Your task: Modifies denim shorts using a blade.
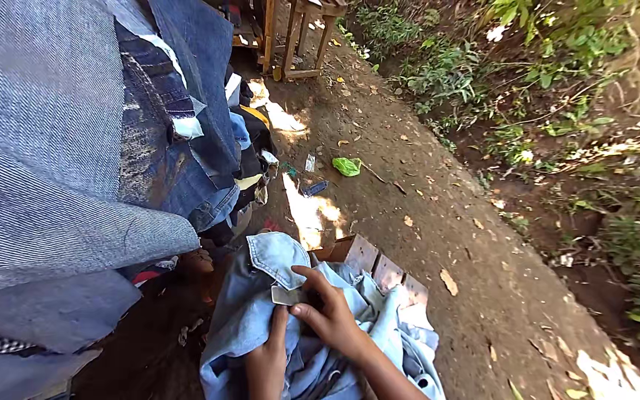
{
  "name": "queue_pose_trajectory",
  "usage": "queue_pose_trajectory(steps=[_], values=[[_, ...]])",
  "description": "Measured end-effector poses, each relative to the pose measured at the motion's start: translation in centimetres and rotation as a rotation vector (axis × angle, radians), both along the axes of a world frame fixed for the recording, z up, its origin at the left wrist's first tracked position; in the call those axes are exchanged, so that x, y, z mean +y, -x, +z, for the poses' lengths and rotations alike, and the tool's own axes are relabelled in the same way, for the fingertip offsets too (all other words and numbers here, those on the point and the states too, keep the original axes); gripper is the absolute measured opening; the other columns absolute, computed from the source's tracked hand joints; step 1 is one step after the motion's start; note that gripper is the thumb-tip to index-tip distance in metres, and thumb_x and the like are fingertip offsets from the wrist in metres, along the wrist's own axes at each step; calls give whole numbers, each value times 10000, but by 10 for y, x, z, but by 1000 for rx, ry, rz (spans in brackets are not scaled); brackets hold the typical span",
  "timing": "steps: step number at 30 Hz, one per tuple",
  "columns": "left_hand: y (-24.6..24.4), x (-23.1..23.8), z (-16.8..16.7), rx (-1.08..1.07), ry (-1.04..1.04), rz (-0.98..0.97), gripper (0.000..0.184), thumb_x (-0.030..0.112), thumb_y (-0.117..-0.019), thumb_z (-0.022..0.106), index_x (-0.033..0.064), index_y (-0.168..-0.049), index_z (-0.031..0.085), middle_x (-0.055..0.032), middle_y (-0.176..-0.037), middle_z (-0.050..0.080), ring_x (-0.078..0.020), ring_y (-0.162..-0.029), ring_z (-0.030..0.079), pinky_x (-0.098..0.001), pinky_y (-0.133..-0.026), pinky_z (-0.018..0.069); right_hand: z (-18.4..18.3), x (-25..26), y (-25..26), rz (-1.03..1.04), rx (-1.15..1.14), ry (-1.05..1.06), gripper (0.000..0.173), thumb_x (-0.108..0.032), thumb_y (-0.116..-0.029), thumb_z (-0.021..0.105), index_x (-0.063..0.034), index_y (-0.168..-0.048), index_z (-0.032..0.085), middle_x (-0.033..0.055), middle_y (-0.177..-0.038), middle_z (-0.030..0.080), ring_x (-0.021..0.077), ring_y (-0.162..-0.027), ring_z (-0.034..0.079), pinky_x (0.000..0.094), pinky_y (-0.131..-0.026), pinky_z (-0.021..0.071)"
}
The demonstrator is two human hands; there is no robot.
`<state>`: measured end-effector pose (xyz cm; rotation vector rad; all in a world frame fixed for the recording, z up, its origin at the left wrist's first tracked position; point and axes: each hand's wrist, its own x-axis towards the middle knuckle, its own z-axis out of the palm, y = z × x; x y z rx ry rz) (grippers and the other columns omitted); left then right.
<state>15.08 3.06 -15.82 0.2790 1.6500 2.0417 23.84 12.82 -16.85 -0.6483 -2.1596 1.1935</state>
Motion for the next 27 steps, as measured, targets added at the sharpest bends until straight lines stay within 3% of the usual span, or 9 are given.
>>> queue_pose_trajectory(steps=[3,10,14,16,18,20,21,24,27], values=[[-5,-2,-5,68,50,-23,354,-8,-828,727,-100,-1146,600,-4,-1031,708,20,-1010,660,-182,-949,539,8,0,9,2,15,44,584,-400,-988,642,-4,-1409,557,43,-782,626,81,-630,564,273,-590,523],[-4,-1,-8,139,40,9,250,-13,-851,697,-76,-1083,627,28,-962,716,26,-954,674,-186,-917,557,-10,3,-3,0,-27,94,563,-383,-962,677,-34,-1395,591,58,-821,658,87,-664,586,284,-635,533],[-8,-13,-9,258,133,-104,314,65,-835,764,-112,-1070,657,-31,-993,731,35,-974,667,-179,-927,542,4,21,6,49,92,400,337,-154,-1020,536,62,-1267,613,9,-887,653,-9,-756,575,191,-726,505],[-13,-17,-6,225,150,-84,340,54,-817,774,-115,-1082,644,-17,-998,731,49,-974,666,-172,-925,545,9,39,2,34,112,584,336,-188,-1043,454,10,-1285,576,-96,-793,542,-53,-622,452,142,-560,389],[-10,-14,-3,135,132,-16,377,20,-818,747,-126,-1131,594,-8,-1015,713,40,-982,661,-184,-925,550,15,46,-8,82,131,674,389,-301,-1058,437,-42,-1336,519,-140,-763,493,-67,-566,378,125,-490,315],[-8,-10,3,104,137,2,410,35,-836,742,-133,-1168,569,-16,-1043,706,39,-1005,656,-181,-937,544,20,40,-16,129,141,551,569,-419,-1013,552,15,-1374,489,-135,-808,536,-89,-629,420,112,-563,364],[-7,-8,4,131,148,-8,437,62,-838,759,-138,-1177,569,-30,-1062,708,35,-1021,654,-182,-951,539,22,34,-16,130,141,449,601,-428,-979,613,51,-1332,533,-116,-786,546,-87,-646,440,118,-596,390],[-10,-6,-4,337,244,-30,518,164,-804,821,-168,-1139,608,-113,-1074,712,30,-1035,647,-160,-973,498,21,22,-1,104,94,183,499,-396,-913,730,45,-1136,661,-23,-732,563,-27,-617,455,150,-572,404],[-13,-4,-9,481,237,-29,462,139,-795,808,-175,-1086,634,-149,-1043,716,18,-1030,652,-151,-977,484,24,22,18,42,1,67,349,-328,-936,710,14,-993,675,75,-790,645,90,-649,573,269,-593,496]])
